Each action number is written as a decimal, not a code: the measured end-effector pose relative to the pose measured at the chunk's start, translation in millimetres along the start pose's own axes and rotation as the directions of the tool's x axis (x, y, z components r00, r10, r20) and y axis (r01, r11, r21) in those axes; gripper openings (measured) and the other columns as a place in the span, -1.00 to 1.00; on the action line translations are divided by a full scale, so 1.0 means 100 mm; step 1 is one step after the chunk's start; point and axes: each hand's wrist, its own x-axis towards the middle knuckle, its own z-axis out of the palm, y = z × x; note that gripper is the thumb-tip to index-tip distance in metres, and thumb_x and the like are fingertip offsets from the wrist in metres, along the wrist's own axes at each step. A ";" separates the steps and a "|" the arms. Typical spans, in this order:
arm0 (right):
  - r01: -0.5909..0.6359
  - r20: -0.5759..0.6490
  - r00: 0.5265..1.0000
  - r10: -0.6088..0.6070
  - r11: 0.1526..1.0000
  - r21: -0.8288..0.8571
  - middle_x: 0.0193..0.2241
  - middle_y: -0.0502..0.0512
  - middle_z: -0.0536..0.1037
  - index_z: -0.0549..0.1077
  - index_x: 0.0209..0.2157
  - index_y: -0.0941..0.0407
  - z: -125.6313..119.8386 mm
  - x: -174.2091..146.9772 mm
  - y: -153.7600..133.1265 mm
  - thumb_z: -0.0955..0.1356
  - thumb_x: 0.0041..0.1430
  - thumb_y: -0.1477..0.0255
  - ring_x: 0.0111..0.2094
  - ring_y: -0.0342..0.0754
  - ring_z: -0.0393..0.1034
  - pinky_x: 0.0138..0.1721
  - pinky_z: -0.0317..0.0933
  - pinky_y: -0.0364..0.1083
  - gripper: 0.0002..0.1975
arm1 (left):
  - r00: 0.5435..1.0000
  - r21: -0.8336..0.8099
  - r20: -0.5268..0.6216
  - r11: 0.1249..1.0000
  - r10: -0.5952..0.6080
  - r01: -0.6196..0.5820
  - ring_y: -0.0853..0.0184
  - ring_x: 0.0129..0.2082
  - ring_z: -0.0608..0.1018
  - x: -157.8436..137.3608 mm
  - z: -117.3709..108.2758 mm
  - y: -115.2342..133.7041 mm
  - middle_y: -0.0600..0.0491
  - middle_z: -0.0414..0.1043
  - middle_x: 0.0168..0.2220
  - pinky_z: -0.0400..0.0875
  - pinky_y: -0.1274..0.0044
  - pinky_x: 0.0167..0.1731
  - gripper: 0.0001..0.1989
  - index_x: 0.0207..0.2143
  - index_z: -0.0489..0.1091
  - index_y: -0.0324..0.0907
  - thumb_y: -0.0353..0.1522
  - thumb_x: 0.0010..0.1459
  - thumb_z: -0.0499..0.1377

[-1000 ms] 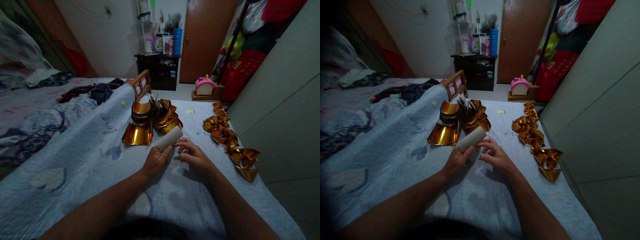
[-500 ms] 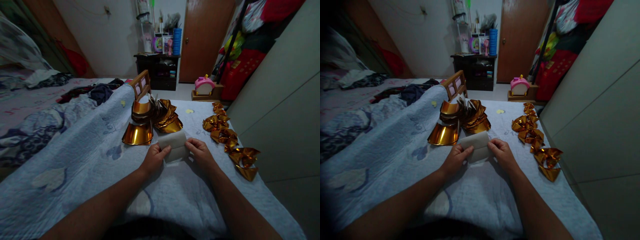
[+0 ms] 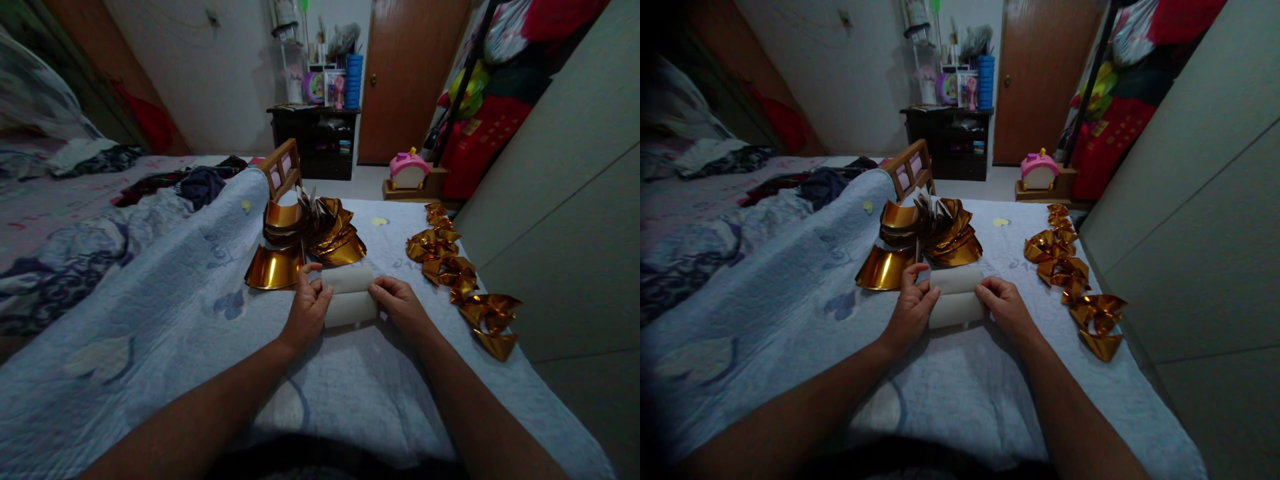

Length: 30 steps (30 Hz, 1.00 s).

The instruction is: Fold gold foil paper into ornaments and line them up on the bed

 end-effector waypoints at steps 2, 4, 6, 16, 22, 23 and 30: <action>0.007 0.007 1.000 -0.007 1.000 -0.012 -0.60 -0.06 0.32 0.45 -0.48 0.13 0.00 0.00 -0.01 0.43 0.08 0.11 -0.56 -0.16 0.15 -0.51 -0.01 -0.13 -0.64 | 0.999 0.097 0.020 0.995 0.035 -0.037 0.32 -0.29 0.49 0.01 -0.02 0.01 0.11 0.47 -0.31 0.36 0.50 -0.24 -0.79 -0.08 0.30 -0.09 -0.31 0.23 0.14; 0.010 0.012 1.000 -0.009 1.000 -0.016 -0.61 -0.06 0.32 0.44 -0.48 0.13 0.00 0.00 -0.02 0.42 0.09 0.11 -0.57 -0.16 0.14 -0.52 -0.02 -0.13 -0.65 | 0.998 0.203 0.036 0.977 0.055 -0.062 0.29 -0.25 0.47 0.02 -0.04 0.01 0.08 0.45 -0.32 0.34 0.49 -0.21 -0.88 -0.26 0.41 -0.15 -0.31 0.22 0.12; 0.017 0.012 1.000 -0.017 1.000 -0.026 -0.62 -0.07 0.31 0.43 -0.49 0.13 0.00 -0.01 -0.03 0.42 0.10 0.12 -0.57 -0.16 0.14 -0.52 -0.03 -0.13 -0.65 | 0.998 0.256 0.038 0.965 0.048 -0.056 0.28 -0.25 0.47 0.02 -0.05 0.01 0.06 0.45 -0.32 0.32 0.48 -0.21 -0.84 -0.31 0.46 -0.16 -0.31 0.22 0.12; 0.009 0.009 1.000 -0.009 0.999 -0.032 -0.64 -0.08 0.31 0.42 -0.51 0.11 0.02 -0.02 -0.06 0.42 0.07 0.10 -0.58 -0.16 0.13 -0.53 -0.02 -0.13 -0.64 | 0.999 0.216 0.035 0.976 -0.001 -0.006 0.27 -0.28 0.47 0.01 -0.04 0.04 0.05 0.46 -0.31 0.34 0.50 -0.25 -0.82 -0.27 0.48 -0.18 -0.27 0.16 0.17; 0.004 0.006 1.000 -0.004 1.000 -0.024 -0.64 -0.06 0.31 0.44 -0.51 0.11 0.02 -0.01 -0.05 0.44 0.07 0.09 -0.57 -0.15 0.14 -0.53 -0.01 -0.13 -0.63 | 0.999 0.171 0.031 0.985 -0.025 0.019 0.29 -0.32 0.46 0.00 -0.06 0.03 0.06 0.46 -0.33 0.34 0.51 -0.30 -0.84 -0.28 0.48 -0.18 -0.28 0.15 0.20; 0.002 0.004 1.000 -0.002 1.000 -0.025 -0.64 -0.06 0.31 0.44 -0.52 0.11 0.02 -0.01 -0.04 0.44 0.06 0.09 -0.57 -0.15 0.14 -0.53 -0.01 -0.13 -0.63 | 0.999 0.169 0.033 0.985 -0.024 0.018 0.29 -0.32 0.46 0.01 -0.06 0.03 0.05 0.46 -0.33 0.33 0.51 -0.31 -0.84 -0.28 0.48 -0.18 -0.28 0.15 0.20; -0.004 0.011 1.000 0.005 0.999 -0.035 -0.63 -0.06 0.31 0.43 -0.52 0.11 0.02 -0.02 -0.06 0.44 0.07 0.10 -0.55 -0.14 0.16 -0.51 0.02 -0.13 -0.64 | 0.998 0.169 0.045 0.985 -0.042 0.033 0.30 -0.32 0.46 0.01 -0.07 -0.01 0.05 0.45 -0.33 0.33 0.51 -0.32 -0.83 -0.26 0.48 -0.18 -0.28 0.17 0.19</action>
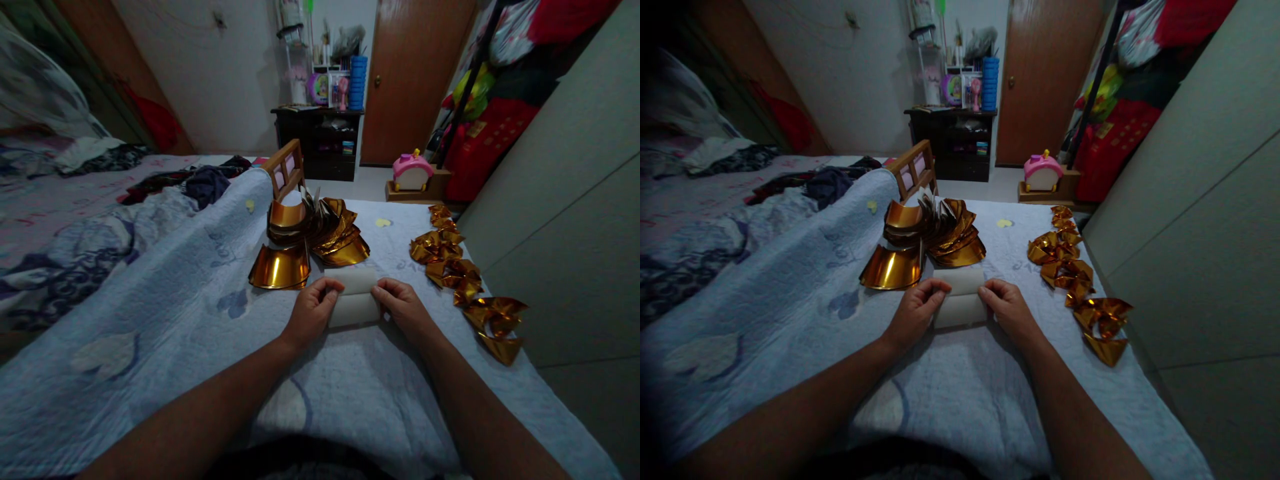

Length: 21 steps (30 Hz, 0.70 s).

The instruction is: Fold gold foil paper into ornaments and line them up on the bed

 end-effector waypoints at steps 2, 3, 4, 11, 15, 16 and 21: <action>-0.004 0.010 1.000 0.004 1.000 -0.001 -0.62 -0.05 0.32 0.43 -0.51 0.11 0.00 0.00 0.00 0.43 0.08 0.10 -0.55 -0.14 0.16 -0.50 0.02 -0.13 -0.64 | 1.000 0.003 0.003 1.000 -0.002 0.002 0.30 -0.32 0.46 0.00 0.00 -0.01 0.05 0.45 -0.33 0.33 0.52 -0.33 -0.83 -0.25 0.48 -0.18 -0.28 0.17 0.20; -0.002 0.011 1.000 0.002 1.000 0.001 -0.61 -0.05 0.32 0.43 -0.51 0.11 0.00 0.00 0.00 0.43 0.08 0.11 -0.55 -0.14 0.16 -0.50 0.02 -0.13 -0.65 | 1.000 0.007 0.005 1.000 0.001 -0.001 0.29 -0.31 0.46 0.00 0.00 -0.01 0.05 0.46 -0.32 0.33 0.52 -0.33 -0.83 -0.25 0.48 -0.18 -0.29 0.17 0.20; 0.002 0.007 1.000 -0.002 1.000 0.008 -0.60 -0.05 0.32 0.44 -0.50 0.11 0.00 0.00 0.00 0.44 0.07 0.11 -0.54 -0.14 0.16 -0.50 0.02 -0.13 -0.66 | 1.000 0.013 0.007 1.000 0.005 -0.005 0.29 -0.31 0.47 0.01 0.00 -0.01 0.04 0.46 -0.32 0.34 0.52 -0.33 -0.83 -0.25 0.48 -0.19 -0.29 0.17 0.20; 0.014 -0.021 1.000 -0.011 0.994 0.113 -0.44 -0.02 0.47 0.44 -0.29 0.08 0.05 0.02 0.02 0.47 0.00 0.19 -0.48 -0.12 0.25 -0.47 0.07 -0.14 -0.68 | 0.999 0.014 0.036 1.000 -0.002 0.001 0.30 -0.32 0.48 0.01 0.01 -0.04 0.04 0.48 -0.31 0.35 0.53 -0.32 -0.81 -0.22 0.49 -0.19 -0.28 0.17 0.21; 0.015 -0.050 0.999 -0.006 0.983 0.184 -0.51 -0.13 0.38 0.33 -0.15 0.02 0.07 0.02 0.03 0.47 -0.02 0.26 -0.52 -0.14 0.22 -0.49 0.06 -0.15 -0.60 | 0.999 0.036 0.051 0.999 -0.009 0.007 0.30 -0.31 0.48 0.01 0.00 -0.06 0.04 0.49 -0.31 0.34 0.53 -0.33 -0.82 -0.23 0.50 -0.19 -0.30 0.16 0.21; 0.023 -0.063 0.998 -0.011 0.981 0.193 -0.53 -0.17 0.34 0.31 -0.13 0.00 0.07 0.01 0.03 0.46 -0.02 0.27 -0.53 -0.14 0.20 -0.49 0.05 -0.16 -0.58 | 0.998 0.041 0.058 0.999 -0.012 0.010 0.30 -0.31 0.49 0.01 0.00 -0.07 0.04 0.49 -0.31 0.34 0.54 -0.33 -0.82 -0.23 0.50 -0.19 -0.30 0.16 0.21; 0.064 -0.071 0.996 -0.056 0.992 0.112 -0.53 -0.14 0.32 0.35 -0.23 0.01 0.05 0.00 0.02 0.42 0.03 0.29 -0.50 -0.13 0.18 -0.46 0.07 -0.15 -0.73 | 0.997 0.044 0.080 0.999 -0.022 0.019 0.30 -0.31 0.49 0.02 0.00 -0.07 0.03 0.51 -0.30 0.34 0.54 -0.32 -0.82 -0.22 0.53 -0.18 -0.31 0.16 0.21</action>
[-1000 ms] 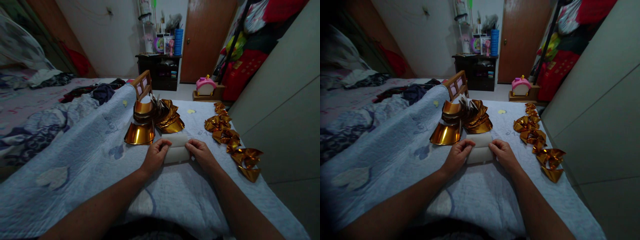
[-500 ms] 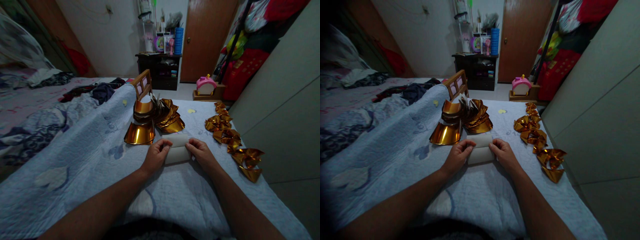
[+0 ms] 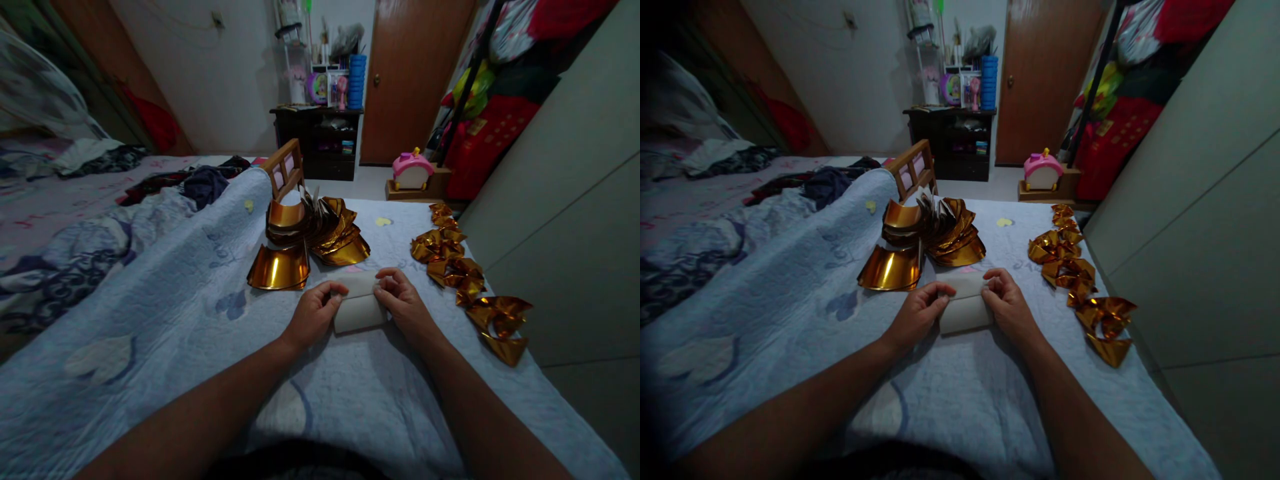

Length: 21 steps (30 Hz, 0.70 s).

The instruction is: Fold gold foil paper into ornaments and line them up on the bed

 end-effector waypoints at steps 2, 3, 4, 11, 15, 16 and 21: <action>0.011 0.003 1.000 -0.010 0.997 -0.073 -0.50 -0.07 0.37 0.40 -0.36 0.05 -0.02 0.00 -0.01 0.41 0.01 0.29 -0.47 -0.11 0.21 -0.44 0.08 -0.13 -0.82 | 1.000 -0.012 -0.004 1.000 -0.003 0.003 0.30 -0.31 0.49 0.00 0.00 0.00 0.03 0.51 -0.30 0.35 0.53 -0.32 -0.82 -0.22 0.53 -0.19 -0.31 0.17 0.19; 0.011 0.000 1.000 -0.011 0.995 -0.102 -0.49 -0.04 0.40 0.42 -0.40 0.07 -0.02 0.00 -0.02 0.40 0.00 0.29 -0.46 -0.10 0.23 -0.43 0.09 -0.12 -0.84 | 1.000 -0.018 -0.003 1.000 -0.004 0.004 0.30 -0.32 0.49 0.00 0.01 0.00 0.03 0.51 -0.30 0.35 0.53 -0.32 -0.81 -0.22 0.53 -0.19 -0.32 0.17 0.18; 0.009 -0.005 1.000 -0.010 0.992 -0.123 -0.48 -0.03 0.41 0.44 -0.41 0.08 -0.03 0.00 -0.02 0.40 -0.01 0.30 -0.45 -0.10 0.24 -0.42 0.09 -0.12 -0.84 | 1.000 -0.018 0.000 1.000 -0.005 0.005 0.30 -0.33 0.48 0.00 0.01 0.00 0.03 0.51 -0.31 0.34 0.53 -0.33 -0.81 -0.22 0.53 -0.19 -0.32 0.18 0.18; 0.031 0.012 1.000 -0.029 0.968 -0.247 -0.50 -0.03 0.44 0.46 -0.40 0.07 -0.06 0.00 0.01 0.36 0.01 0.33 -0.47 -0.08 0.25 -0.43 0.11 -0.11 -0.88 | 0.995 0.146 0.011 0.984 0.100 -0.101 0.25 -0.27 0.52 0.00 0.00 0.04 0.02 0.54 -0.29 0.38 0.47 -0.21 -0.84 -0.26 0.53 -0.17 -0.38 0.20 0.15; 0.134 0.058 0.991 -0.122 0.868 -0.478 -0.56 -0.04 0.42 0.46 -0.42 0.06 -0.05 -0.01 0.05 0.32 0.04 0.43 -0.48 -0.07 0.27 -0.39 0.11 -0.09 -0.93 | 0.964 0.374 0.032 0.891 0.264 -0.256 0.24 -0.22 0.52 0.01 -0.02 0.06 0.02 0.50 -0.28 0.38 0.45 -0.13 -0.84 -0.32 0.51 -0.15 -0.48 0.15 0.13; 0.162 0.072 0.987 -0.146 0.830 -0.533 -0.56 -0.04 0.42 0.46 -0.43 0.06 -0.05 -0.01 0.06 0.32 0.05 0.45 -0.47 -0.06 0.27 -0.37 0.11 -0.08 -0.93 | 0.957 0.415 0.042 0.867 0.286 -0.277 0.25 -0.22 0.52 0.01 -0.03 0.06 0.03 0.49 -0.28 0.38 0.45 -0.13 -0.84 -0.33 0.50 -0.14 -0.49 0.14 0.13; 0.235 0.113 0.968 -0.224 0.655 -0.718 -0.44 0.06 0.49 0.49 -0.37 0.07 -0.06 0.01 0.12 0.30 0.11 0.50 -0.36 0.00 0.32 -0.28 0.15 -0.05 -0.88 | 0.943 0.557 0.088 0.769 0.322 -0.315 0.23 -0.22 0.51 0.05 -0.03 0.00 0.01 0.47 -0.27 0.38 0.44 -0.15 -0.84 -0.30 0.45 -0.14 -0.51 0.17 0.11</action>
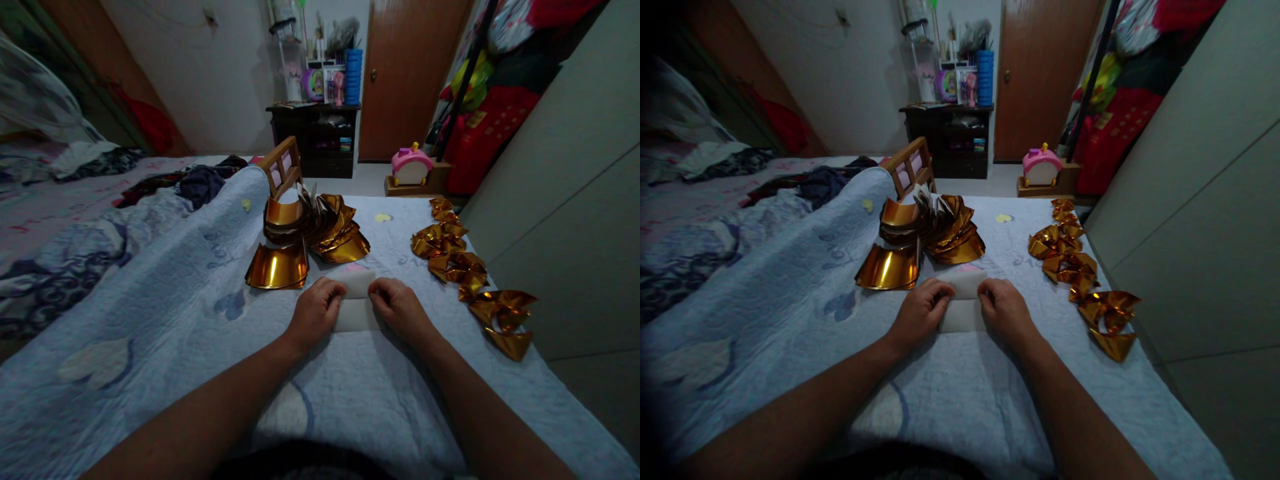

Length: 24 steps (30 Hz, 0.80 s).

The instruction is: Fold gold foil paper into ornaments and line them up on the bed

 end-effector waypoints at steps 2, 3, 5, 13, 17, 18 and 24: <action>0.023 0.006 1.000 -0.022 0.997 -0.073 -0.41 0.09 0.50 0.50 -0.34 0.08 0.01 0.00 0.03 0.30 0.14 0.52 -0.31 0.02 0.31 -0.24 0.15 -0.04 -0.86 | 0.999 0.090 0.037 0.996 0.016 -0.020 0.21 -0.21 0.49 0.00 0.02 -0.02 0.00 0.45 -0.27 0.38 0.40 -0.13 -0.85 -0.28 0.45 -0.15 -0.51 0.18 0.11; 0.037 0.016 0.999 -0.036 0.993 -0.110 -0.39 0.10 0.50 0.50 -0.33 0.09 0.02 0.00 0.04 0.29 0.14 0.54 -0.29 0.03 0.31 -0.21 0.15 -0.03 -0.86 | 0.998 0.143 0.064 0.989 0.022 -0.031 0.19 -0.20 0.48 0.00 0.03 -0.02 -0.02 0.44 -0.26 0.38 0.37 -0.12 -0.85 -0.27 0.45 -0.16 -0.51 0.18 0.11; 0.065 0.030 0.998 -0.061 0.980 -0.188 -0.37 0.13 0.50 0.51 -0.32 0.11 0.04 -0.01 0.07 0.30 0.15 0.57 -0.26 0.05 0.30 -0.17 0.15 -0.01 -0.84 | 0.993 0.241 0.111 0.969 0.026 -0.052 0.16 -0.18 0.46 -0.01 0.05 -0.02 -0.04 0.41 -0.25 0.39 0.33 -0.11 -0.85 -0.24 0.46 -0.17 -0.49 0.20 0.12; 0.106 0.005 0.994 -0.111 0.934 -0.342 -0.21 0.22 0.46 0.55 -0.29 0.12 0.05 -0.04 0.05 0.34 0.18 0.58 -0.15 0.11 0.27 -0.10 0.17 0.03 -0.85 | 0.995 0.408 0.079 0.909 0.059 -0.087 0.07 0.01 0.37 -0.11 0.09 0.04 -0.16 0.26 0.03 0.36 0.20 0.07 -0.80 -0.14 0.48 -0.19 -0.51 0.19 0.16; 0.150 0.095 0.988 -0.125 0.926 -0.347 -0.23 0.18 0.50 0.55 -0.28 0.11 0.02 -0.04 0.00 0.31 0.25 0.58 -0.17 0.08 0.26 -0.11 0.14 0.02 -0.83 | 0.996 0.489 0.043 0.868 0.074 -0.085 -0.02 0.09 0.31 -0.14 0.09 0.06 -0.19 0.20 0.15 0.32 0.11 0.10 -0.77 -0.11 0.51 -0.16 -0.50 0.19 0.19; 0.155 0.116 0.986 -0.122 0.926 -0.344 -0.23 0.17 0.51 0.55 -0.27 0.11 0.02 -0.04 -0.01 0.31 0.26 0.57 -0.17 0.08 0.26 -0.11 0.14 0.02 -0.83 | 0.995 0.498 0.045 0.862 0.085 -0.097 -0.01 0.08 0.32 -0.14 0.09 0.06 -0.17 0.23 0.14 0.33 0.11 0.08 -0.78 -0.11 0.52 -0.14 -0.48 0.20 0.20; 0.166 0.166 0.979 -0.118 0.935 -0.313 -0.21 0.15 0.51 0.54 -0.22 0.13 0.00 -0.04 -0.02 0.29 0.27 0.58 -0.15 0.05 0.28 -0.07 0.13 0.01 -0.81 | 0.955 0.405 0.218 0.872 0.201 -0.276 0.18 -0.05 0.45 -0.09 0.12 0.01 -0.05 0.49 -0.06 0.44 0.30 0.02 -0.78 -0.03 0.47 -0.18 -0.47 0.33 0.11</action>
